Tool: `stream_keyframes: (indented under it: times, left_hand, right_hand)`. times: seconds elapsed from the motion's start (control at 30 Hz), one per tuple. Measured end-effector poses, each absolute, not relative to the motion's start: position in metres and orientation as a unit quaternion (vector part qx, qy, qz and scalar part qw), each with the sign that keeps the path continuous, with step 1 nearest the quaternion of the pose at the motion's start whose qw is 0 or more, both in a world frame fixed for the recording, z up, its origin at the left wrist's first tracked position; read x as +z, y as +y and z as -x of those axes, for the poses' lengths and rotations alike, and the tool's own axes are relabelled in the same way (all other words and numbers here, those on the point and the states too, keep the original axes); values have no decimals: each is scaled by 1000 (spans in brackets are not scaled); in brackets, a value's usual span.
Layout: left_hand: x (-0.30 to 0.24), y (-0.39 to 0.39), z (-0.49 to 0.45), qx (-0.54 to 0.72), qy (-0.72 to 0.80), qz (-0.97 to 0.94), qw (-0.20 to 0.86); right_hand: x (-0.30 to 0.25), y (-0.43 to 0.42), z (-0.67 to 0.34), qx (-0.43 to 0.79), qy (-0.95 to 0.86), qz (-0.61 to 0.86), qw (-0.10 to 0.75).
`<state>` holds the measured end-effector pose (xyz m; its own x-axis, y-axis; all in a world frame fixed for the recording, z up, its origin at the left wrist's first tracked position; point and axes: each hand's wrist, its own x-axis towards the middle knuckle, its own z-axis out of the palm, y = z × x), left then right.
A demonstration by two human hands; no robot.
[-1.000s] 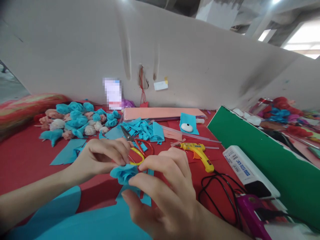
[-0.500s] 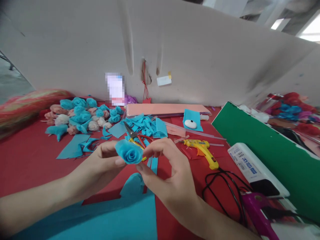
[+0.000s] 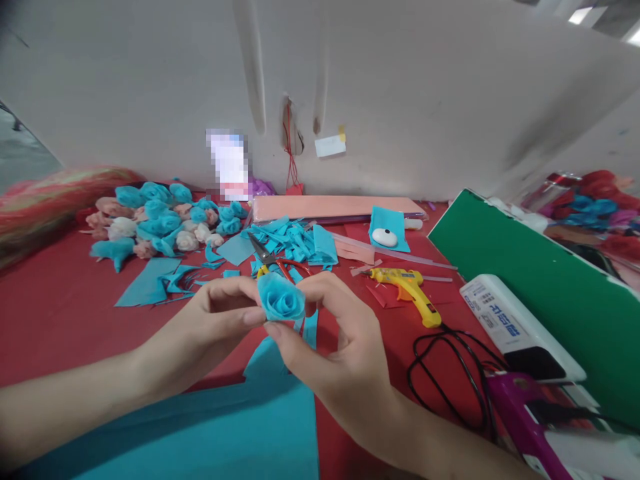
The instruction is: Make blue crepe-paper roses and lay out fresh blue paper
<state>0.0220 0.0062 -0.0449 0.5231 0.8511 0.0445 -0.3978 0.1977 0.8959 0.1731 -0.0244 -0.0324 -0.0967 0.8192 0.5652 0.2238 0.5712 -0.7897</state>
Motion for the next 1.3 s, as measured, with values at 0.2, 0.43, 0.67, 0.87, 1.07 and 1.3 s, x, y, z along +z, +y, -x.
stream_keyframes:
  times: [0.2,0.43,0.67,0.87,1.07,1.3]
  left_hand:
    - [-42,5,-20,420,249,-479,729]
    - [-42,5,-22,416,252,-479,730]
    - [-42,6,-22,406,257,-463,745]
    - [-42,6,-24,403,257,-467,744]
    - [-40,6,-35,457,249,-283,806]
    - [-40,-6,-58,451,253,-130,846]
  right_hand:
    - [-33,-27,-173,292,-684,388,544]
    - [-35,-28,-172,312,-679,388,539]
    - [-35,-28,-174,340,-660,395,541]
    - [-36,-26,-173,332,-654,409,543]
    - [-43,-25,-171,311,-659,421,540]
    - [-59,-27,-159,292,-697,427,497]
